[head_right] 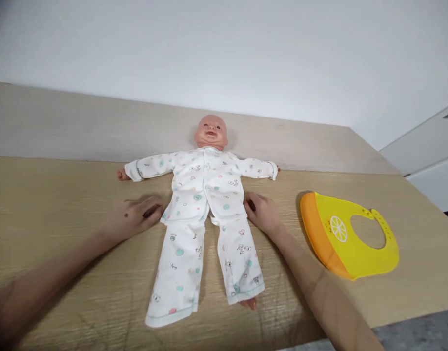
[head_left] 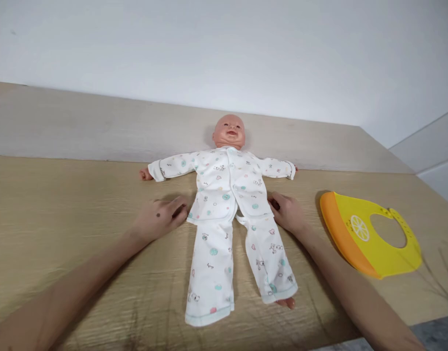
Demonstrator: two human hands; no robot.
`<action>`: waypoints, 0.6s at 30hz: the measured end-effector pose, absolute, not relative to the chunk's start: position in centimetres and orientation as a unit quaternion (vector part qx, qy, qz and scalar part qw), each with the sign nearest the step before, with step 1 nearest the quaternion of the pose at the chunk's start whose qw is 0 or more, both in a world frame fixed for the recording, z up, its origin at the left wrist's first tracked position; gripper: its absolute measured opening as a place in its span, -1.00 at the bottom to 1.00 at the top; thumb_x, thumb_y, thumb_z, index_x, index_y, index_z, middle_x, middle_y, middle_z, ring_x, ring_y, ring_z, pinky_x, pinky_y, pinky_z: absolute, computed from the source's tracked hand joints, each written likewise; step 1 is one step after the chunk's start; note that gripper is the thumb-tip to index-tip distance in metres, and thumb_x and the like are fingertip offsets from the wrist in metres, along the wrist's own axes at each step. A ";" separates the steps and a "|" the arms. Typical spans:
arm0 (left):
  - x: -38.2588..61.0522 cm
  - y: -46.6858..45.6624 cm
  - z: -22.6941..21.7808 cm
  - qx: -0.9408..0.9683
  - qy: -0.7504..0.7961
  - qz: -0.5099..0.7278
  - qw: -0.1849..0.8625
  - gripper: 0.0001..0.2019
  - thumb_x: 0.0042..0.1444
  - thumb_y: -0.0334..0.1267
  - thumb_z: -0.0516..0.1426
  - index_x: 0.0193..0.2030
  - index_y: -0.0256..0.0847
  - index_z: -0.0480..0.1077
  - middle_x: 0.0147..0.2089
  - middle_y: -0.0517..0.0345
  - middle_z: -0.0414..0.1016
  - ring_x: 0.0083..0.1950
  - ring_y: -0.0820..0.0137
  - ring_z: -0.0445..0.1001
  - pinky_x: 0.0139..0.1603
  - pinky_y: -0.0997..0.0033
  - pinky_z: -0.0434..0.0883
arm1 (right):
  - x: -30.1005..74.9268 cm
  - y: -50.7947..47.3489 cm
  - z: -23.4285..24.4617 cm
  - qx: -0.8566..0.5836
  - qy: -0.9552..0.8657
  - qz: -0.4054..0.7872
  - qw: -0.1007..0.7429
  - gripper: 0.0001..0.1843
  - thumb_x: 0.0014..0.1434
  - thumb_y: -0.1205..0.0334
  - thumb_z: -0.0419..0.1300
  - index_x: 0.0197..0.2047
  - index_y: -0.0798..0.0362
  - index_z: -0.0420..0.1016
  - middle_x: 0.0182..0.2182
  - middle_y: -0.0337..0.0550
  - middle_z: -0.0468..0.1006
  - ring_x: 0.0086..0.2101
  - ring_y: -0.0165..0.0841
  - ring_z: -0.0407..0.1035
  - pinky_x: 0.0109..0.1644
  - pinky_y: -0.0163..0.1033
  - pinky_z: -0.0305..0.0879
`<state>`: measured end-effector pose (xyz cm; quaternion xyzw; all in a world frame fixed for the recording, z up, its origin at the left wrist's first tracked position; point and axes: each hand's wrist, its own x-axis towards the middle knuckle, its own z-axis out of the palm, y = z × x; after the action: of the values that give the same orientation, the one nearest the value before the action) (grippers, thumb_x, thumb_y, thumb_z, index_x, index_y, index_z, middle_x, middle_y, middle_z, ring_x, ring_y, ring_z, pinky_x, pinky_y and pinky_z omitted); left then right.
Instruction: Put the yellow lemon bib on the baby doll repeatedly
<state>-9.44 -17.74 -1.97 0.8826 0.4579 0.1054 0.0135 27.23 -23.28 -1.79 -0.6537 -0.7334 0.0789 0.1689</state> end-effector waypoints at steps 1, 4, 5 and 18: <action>-9.5 -17.7 -2.0 0.883 0.457 0.108 0.012 -0.71 0.25 -0.19 -0.09 -0.26 -0.16 0.44 -0.37 0.11 0.58 -0.41 0.29 0.50 -0.35 0.32 0.26 | 27.3 -23.3 -1.8 -0.653 -0.734 0.078 0.170 -0.74 0.25 0.15 0.00 -0.29 0.12 0.41 -0.37 -0.09 0.56 -0.42 -0.37 0.34 -0.32 -0.33 0.07; -9.5 -17.8 -2.2 0.882 0.457 0.111 0.010 -0.71 0.25 -0.19 -0.09 -0.27 -0.16 0.43 -0.37 0.11 0.59 -0.41 0.29 0.50 -0.37 0.32 0.25 | 27.3 -23.3 -1.7 -0.658 -0.731 0.072 0.166 -0.73 0.25 0.13 -0.01 -0.31 0.12 0.40 -0.39 -0.08 0.55 -0.45 -0.38 0.31 -0.34 -0.33 0.05; -9.5 -17.7 -2.3 0.882 0.457 0.111 0.010 -0.72 0.25 -0.19 -0.09 -0.27 -0.15 0.43 -0.37 0.11 0.59 -0.41 0.29 0.49 -0.37 0.33 0.25 | 27.3 -23.2 -1.7 -0.660 -0.730 0.072 0.163 -0.73 0.25 0.13 0.00 -0.31 0.12 0.40 -0.38 -0.07 0.55 -0.45 -0.38 0.31 -0.34 -0.33 0.04; -9.4 -17.8 -1.7 0.886 0.449 0.112 0.015 -0.72 0.25 -0.17 -0.08 -0.24 -0.18 0.43 -0.33 0.10 0.55 -0.41 0.29 0.44 -0.36 0.33 0.21 | 31.3 -26.9 1.9 -0.673 -0.667 0.244 0.208 -0.69 0.15 0.02 0.11 -0.33 0.12 0.47 -0.44 -0.16 0.48 -0.43 -0.44 0.26 -0.30 -0.32 0.19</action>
<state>-9.36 -17.83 -1.70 0.8864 0.4488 0.1123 0.0153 31.26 -26.92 1.90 -0.6725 -0.6671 0.2437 0.2080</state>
